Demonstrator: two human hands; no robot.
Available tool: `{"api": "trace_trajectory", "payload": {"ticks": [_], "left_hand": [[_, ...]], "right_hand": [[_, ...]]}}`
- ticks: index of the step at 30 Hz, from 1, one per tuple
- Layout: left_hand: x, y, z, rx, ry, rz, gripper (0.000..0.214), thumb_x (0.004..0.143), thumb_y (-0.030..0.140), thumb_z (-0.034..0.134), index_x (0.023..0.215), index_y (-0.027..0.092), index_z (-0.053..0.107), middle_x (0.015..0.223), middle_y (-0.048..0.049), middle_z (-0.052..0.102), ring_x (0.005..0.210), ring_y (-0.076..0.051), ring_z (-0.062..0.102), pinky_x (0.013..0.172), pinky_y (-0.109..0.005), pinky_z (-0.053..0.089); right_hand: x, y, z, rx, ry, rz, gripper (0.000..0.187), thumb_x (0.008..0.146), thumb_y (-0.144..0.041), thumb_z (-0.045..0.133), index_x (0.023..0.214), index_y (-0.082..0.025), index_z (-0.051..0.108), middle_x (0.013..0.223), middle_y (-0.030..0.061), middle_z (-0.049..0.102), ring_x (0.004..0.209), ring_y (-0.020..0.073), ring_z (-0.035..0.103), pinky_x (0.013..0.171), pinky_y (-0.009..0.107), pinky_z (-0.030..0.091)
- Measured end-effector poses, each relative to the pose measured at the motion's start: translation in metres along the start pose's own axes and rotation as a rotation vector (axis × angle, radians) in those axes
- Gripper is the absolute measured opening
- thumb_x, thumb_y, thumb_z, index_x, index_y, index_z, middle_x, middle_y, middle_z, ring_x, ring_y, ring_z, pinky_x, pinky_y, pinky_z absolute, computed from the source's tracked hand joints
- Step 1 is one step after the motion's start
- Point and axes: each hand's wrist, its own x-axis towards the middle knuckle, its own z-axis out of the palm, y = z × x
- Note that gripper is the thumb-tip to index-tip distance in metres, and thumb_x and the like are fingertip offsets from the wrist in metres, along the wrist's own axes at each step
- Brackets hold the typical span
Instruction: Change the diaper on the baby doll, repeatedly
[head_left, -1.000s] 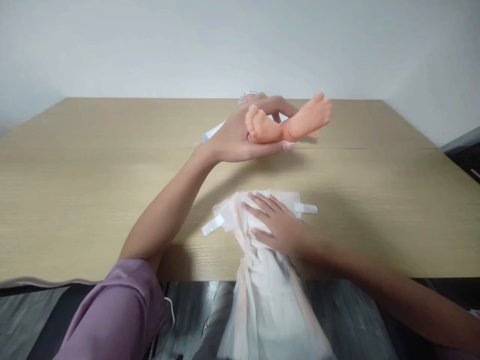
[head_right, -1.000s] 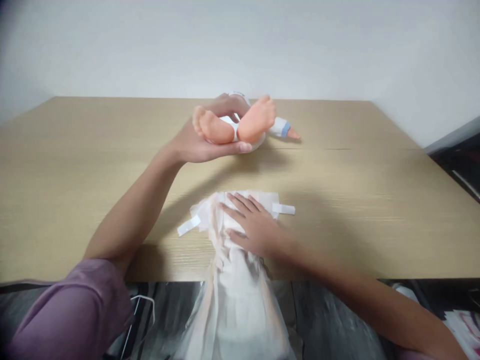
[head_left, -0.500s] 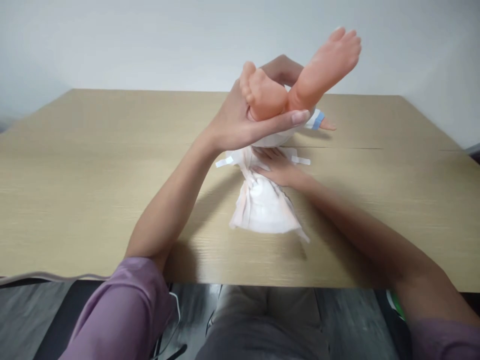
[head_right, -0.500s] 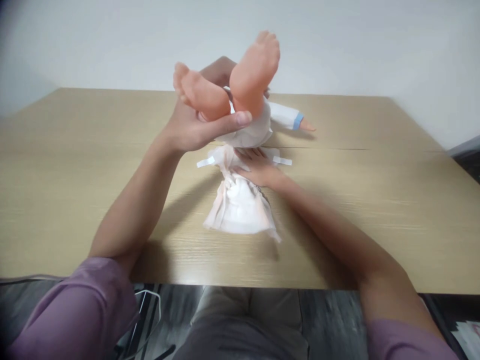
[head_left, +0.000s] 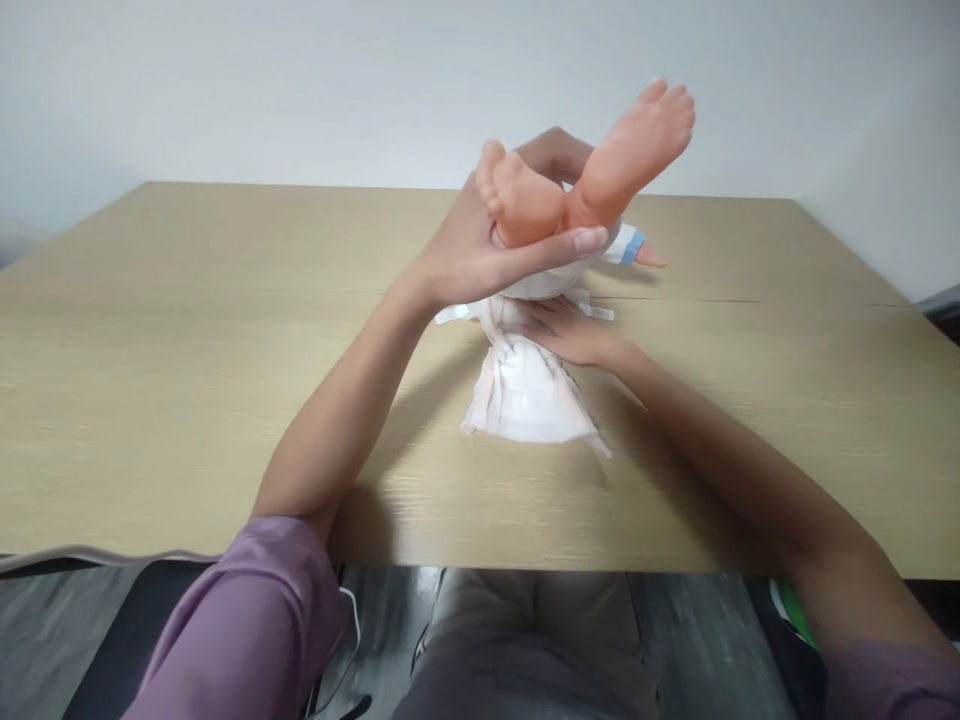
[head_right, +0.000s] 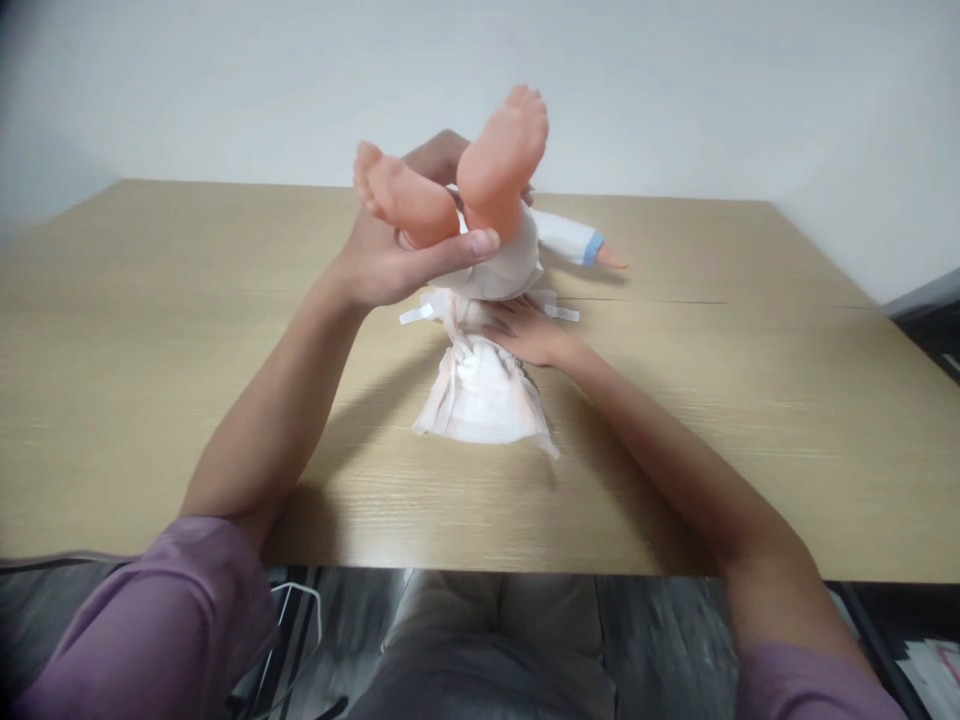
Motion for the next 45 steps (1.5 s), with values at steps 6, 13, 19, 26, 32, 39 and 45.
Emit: {"api": "trace_trajectory", "payload": {"ticks": [6,13,19,26,32,39,45], "left_hand": [[-0.003,0.002,0.005,0.012,0.001,-0.027,0.061,0.099,0.074,0.076,0.127,0.020,0.071,0.135,-0.0115,0.078,0.129,-0.033,0.073,0.111,-0.050,0.059],[-0.023,-0.003,0.018,0.064,-0.043,-0.037,0.057,0.099,0.073,0.076,0.125,0.023,0.072,0.132,-0.0085,0.078,0.122,-0.029,0.074,0.109,-0.047,0.060],[-0.051,-0.002,0.025,0.040,-0.117,-0.015,0.051,0.098,0.062,0.082,0.132,0.026,0.073,0.135,-0.0112,0.078,0.127,-0.029,0.072,0.108,-0.045,0.061],[-0.128,-0.020,0.000,0.239,-0.195,-0.041,0.055,0.095,0.058,0.083,0.141,0.031,0.071,0.137,-0.0120,0.077,0.135,-0.035,0.071,0.125,-0.060,0.051],[-0.175,-0.042,0.001,0.283,-0.349,-0.067,0.061,0.099,0.050,0.077,0.156,0.033,0.064,0.162,-0.0124,0.068,0.160,-0.037,0.054,0.136,-0.067,0.042],[-0.174,-0.035,-0.001,0.319,-0.436,-0.075,0.069,0.102,0.033,0.076,0.168,0.034,0.055,0.169,-0.0113,0.062,0.163,-0.037,0.049,0.134,-0.065,0.045],[-0.174,-0.031,-0.001,0.303,-0.452,-0.111,0.057,0.111,0.027,0.067,0.166,0.036,0.057,0.170,-0.0072,0.062,0.165,-0.032,0.047,0.136,-0.059,0.044]], "right_hand": [[-0.058,-0.017,-0.012,-0.010,0.215,0.081,0.049,0.116,-0.053,0.051,0.148,-0.020,0.070,0.156,0.0173,0.071,0.152,0.0415,0.060,0.133,0.071,0.040],[-0.081,-0.070,-0.029,0.058,0.561,0.093,0.088,0.107,-0.060,0.067,0.178,-0.027,0.026,0.173,0.0189,0.051,0.161,0.0429,0.049,0.129,0.069,0.046],[-0.077,-0.087,-0.045,0.077,0.458,-0.002,0.076,0.110,-0.049,0.060,0.178,-0.030,0.031,0.171,0.0146,0.055,0.159,0.0428,0.052,0.130,0.068,0.048],[-0.117,-0.045,-0.043,-0.010,0.222,-0.211,0.046,0.114,-0.032,0.044,0.151,-0.032,0.070,0.158,0.0058,0.070,0.154,0.0324,0.060,0.132,0.059,0.047],[-0.131,-0.012,-0.028,-0.121,0.112,-0.283,0.046,0.109,-0.024,0.045,0.141,-0.031,0.077,0.157,0.0062,0.072,0.156,0.0321,0.059,0.131,0.059,0.046],[-0.136,-0.009,-0.027,-0.138,0.106,-0.284,0.050,0.108,-0.012,0.046,0.142,-0.032,0.076,0.160,0.0043,0.071,0.159,0.0302,0.058,0.131,0.056,0.049],[-0.137,-0.009,-0.029,-0.026,0.170,-0.329,0.050,0.108,-0.008,0.049,0.140,-0.032,0.078,0.155,0.0033,0.074,0.153,0.0277,0.064,0.129,0.051,0.053]]}}
